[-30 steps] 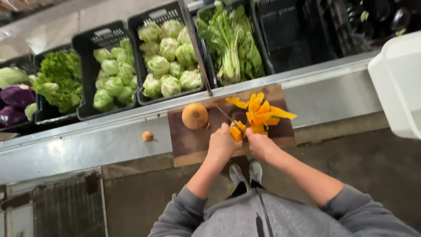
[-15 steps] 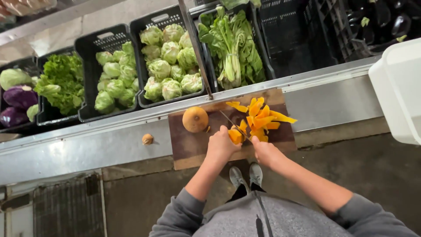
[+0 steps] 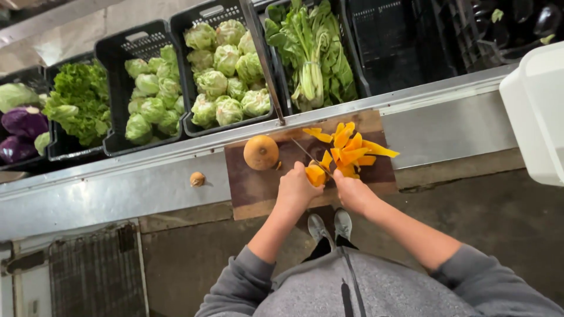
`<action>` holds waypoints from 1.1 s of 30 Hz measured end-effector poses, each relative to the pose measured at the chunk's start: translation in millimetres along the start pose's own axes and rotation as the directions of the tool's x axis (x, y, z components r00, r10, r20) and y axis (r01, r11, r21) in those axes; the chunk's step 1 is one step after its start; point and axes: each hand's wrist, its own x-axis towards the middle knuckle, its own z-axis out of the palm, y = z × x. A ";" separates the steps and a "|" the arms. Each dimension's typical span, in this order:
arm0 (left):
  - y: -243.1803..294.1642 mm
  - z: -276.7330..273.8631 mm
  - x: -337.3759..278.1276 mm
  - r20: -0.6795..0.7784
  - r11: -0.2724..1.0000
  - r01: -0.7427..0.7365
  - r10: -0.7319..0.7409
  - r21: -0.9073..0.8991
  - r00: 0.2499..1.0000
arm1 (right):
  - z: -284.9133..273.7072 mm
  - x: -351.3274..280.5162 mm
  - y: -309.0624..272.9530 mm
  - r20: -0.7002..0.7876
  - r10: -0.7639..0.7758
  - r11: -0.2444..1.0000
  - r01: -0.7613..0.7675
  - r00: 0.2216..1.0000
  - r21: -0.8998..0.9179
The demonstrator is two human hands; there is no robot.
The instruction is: Cutting a squash into smaller pieces on a wooden chopping board.
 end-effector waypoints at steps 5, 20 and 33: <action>-3.6 0.9 1.0 0.006 1.000 -0.010 0.010 0.015 1.000 | 12.1 5.5 17.7 0.010 -0.015 0.999 0.015 1.000 -0.032; -41.1 -16.3 -11.9 -0.051 0.981 -0.092 0.085 -0.171 0.995 | 35.9 10.7 56.7 -0.095 -0.019 0.978 0.039 0.995 0.205; -72.0 -14.5 -32.5 0.094 0.872 0.095 -0.056 -0.481 0.994 | -26.8 -38.0 -2.8 -0.029 0.222 0.859 -0.181 0.975 0.478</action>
